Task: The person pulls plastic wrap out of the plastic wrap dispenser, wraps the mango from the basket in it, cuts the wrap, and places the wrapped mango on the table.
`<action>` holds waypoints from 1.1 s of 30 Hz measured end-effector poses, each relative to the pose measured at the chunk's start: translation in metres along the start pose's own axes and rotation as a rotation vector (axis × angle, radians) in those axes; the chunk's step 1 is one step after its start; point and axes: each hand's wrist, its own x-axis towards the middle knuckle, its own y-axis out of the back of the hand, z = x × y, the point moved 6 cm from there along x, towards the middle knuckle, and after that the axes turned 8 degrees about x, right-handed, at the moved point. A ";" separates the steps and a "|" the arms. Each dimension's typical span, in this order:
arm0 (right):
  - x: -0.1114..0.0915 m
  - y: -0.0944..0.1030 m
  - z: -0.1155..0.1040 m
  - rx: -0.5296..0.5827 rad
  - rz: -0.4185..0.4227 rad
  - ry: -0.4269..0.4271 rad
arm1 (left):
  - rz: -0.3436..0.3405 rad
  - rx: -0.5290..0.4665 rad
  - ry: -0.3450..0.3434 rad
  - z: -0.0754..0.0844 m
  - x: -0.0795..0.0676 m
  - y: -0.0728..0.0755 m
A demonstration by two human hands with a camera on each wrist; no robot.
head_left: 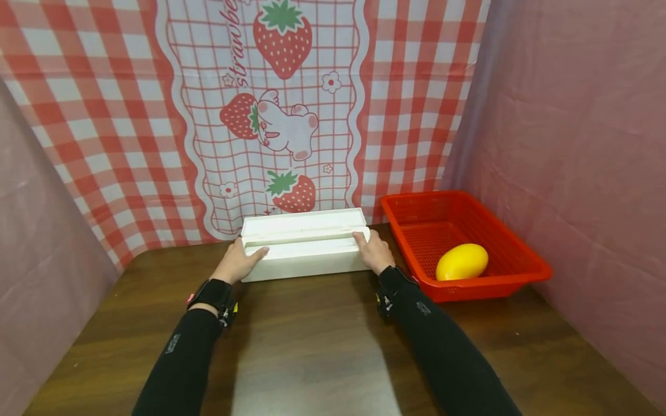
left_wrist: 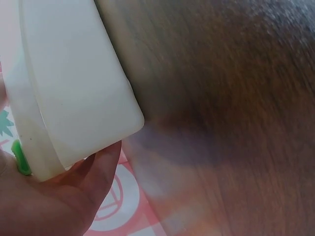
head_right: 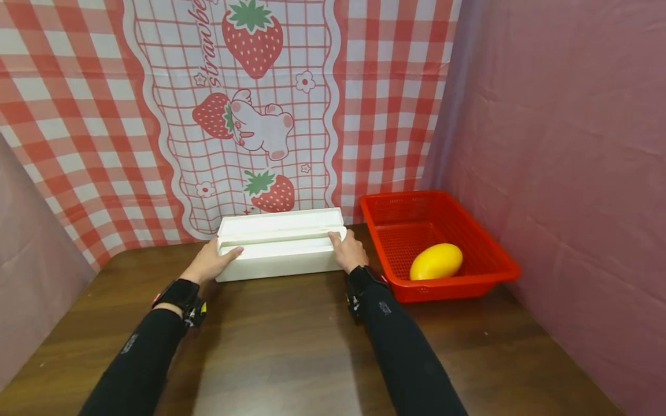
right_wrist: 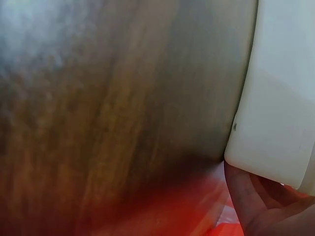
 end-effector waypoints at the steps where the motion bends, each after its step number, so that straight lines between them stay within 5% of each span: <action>1: 0.000 0.000 0.000 -0.002 0.003 -0.004 | 0.000 0.003 0.001 0.000 0.001 0.000; 19: 0.012 0.001 0.002 -0.017 -0.015 0.025 | -0.019 0.008 0.067 -0.001 0.003 -0.012; 33: 0.016 -0.001 -0.005 -0.011 -0.044 0.030 | 0.004 -0.007 0.072 -0.002 0.005 -0.006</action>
